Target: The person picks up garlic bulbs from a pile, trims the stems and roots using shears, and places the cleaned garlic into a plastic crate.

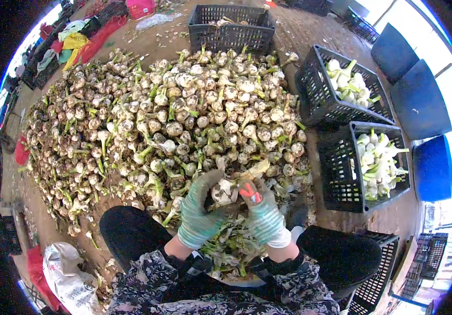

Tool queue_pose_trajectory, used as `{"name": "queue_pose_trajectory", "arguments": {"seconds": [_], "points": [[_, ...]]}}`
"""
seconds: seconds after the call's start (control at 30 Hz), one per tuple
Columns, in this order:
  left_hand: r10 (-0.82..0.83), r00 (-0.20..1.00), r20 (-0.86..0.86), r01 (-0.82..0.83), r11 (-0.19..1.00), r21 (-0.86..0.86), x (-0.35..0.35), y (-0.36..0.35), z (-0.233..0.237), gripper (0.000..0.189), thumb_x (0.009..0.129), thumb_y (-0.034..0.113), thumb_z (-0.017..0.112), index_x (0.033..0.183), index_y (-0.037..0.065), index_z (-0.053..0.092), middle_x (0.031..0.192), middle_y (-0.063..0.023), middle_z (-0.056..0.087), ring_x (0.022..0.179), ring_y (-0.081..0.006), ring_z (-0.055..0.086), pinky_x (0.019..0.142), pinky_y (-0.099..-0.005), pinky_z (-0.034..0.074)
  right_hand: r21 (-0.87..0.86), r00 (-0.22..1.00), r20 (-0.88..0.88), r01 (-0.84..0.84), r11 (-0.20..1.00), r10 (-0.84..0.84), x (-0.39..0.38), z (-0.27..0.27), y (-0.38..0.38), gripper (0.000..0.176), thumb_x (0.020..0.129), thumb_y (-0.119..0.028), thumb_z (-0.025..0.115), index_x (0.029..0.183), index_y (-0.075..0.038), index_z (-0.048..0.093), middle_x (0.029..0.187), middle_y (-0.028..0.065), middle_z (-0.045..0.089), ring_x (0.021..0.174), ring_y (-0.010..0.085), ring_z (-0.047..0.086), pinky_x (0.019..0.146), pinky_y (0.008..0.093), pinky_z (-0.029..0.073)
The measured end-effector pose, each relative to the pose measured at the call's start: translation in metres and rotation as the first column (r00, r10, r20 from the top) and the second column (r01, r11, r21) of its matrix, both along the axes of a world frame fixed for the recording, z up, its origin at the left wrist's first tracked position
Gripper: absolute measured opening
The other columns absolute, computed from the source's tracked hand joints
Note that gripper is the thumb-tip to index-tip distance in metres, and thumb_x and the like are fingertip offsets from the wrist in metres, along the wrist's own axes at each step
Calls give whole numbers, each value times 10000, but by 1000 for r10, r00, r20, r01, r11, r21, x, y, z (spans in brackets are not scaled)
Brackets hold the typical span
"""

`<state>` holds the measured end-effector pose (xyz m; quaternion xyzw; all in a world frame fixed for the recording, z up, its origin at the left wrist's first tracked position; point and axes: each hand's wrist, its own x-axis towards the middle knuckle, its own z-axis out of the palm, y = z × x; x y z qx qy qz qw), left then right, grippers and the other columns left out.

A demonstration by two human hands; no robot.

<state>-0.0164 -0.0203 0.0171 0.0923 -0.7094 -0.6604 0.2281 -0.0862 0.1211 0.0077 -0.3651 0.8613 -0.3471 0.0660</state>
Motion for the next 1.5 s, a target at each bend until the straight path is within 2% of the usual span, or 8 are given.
{"name": "queue_pose_trajectory", "arguments": {"seconds": [0.07,0.67,0.87,1.0,1.13,1.2,1.37,1.5], "points": [[29,998,-60,-44,964,-262,2,-1,3,576,645,138,749,1141,31,476,1111,-116,527,988,-219,543,837,-308,432,-346,534,844,616,707,-52,10,9,-15,521,845,-211,559,1236,43,327,1063,140,539,932,215,584,816,243,443],[-23,997,-72,1,954,-299,9,-1,9,589,667,161,745,1159,3,464,1101,-99,540,1007,-178,520,866,-296,412,-517,637,729,272,811,252,-2,12,8,577,813,-228,605,1200,58,286,1095,172,501,951,340,563,842,370,465],[-74,996,-41,83,948,306,6,5,-4,506,749,191,679,1156,-4,451,1012,-105,569,897,-203,568,774,-295,468,-665,583,702,331,669,410,0,13,12,467,804,-179,602,1182,-16,383,1057,176,532,921,315,576,807,382,461],[-363,930,56,104,408,907,3,5,-3,551,854,483,450,1142,14,460,820,-76,579,622,-146,565,497,-278,457,-177,993,112,-6,984,26,-4,20,8,289,741,-23,523,1025,14,558,891,145,606,785,191,587,709,278,442],[-101,920,378,-163,779,605,-3,18,-28,549,824,447,538,1134,-1,465,817,-73,580,630,-137,564,561,-259,467,-502,686,724,447,740,76,1,-11,8,277,753,-41,546,1022,23,559,895,132,610,787,173,572,708,272,443],[277,960,-35,-277,926,-258,-1,31,-37,465,803,299,619,1121,-12,486,853,-77,571,715,-136,559,675,-247,459,-58,780,564,363,930,-269,-1,5,10,299,766,-20,534,1061,36,529,930,126,608,827,165,572,738,267,444],[-474,878,74,212,523,826,10,-8,13,547,719,123,682,1203,6,454,1088,-85,534,974,-156,521,823,-264,432,-513,509,823,479,712,251,3,22,22,397,747,-73,614,1101,56,486,1043,155,572,943,255,573,852,347,459],[-555,830,58,223,425,877,8,-9,12,575,720,179,693,1214,15,448,1097,-81,534,972,-155,524,818,-273,444,-403,277,914,535,742,296,-4,14,34,407,750,-101,619,1115,30,496,1059,130,572,975,233,563,879,346,451]]}}
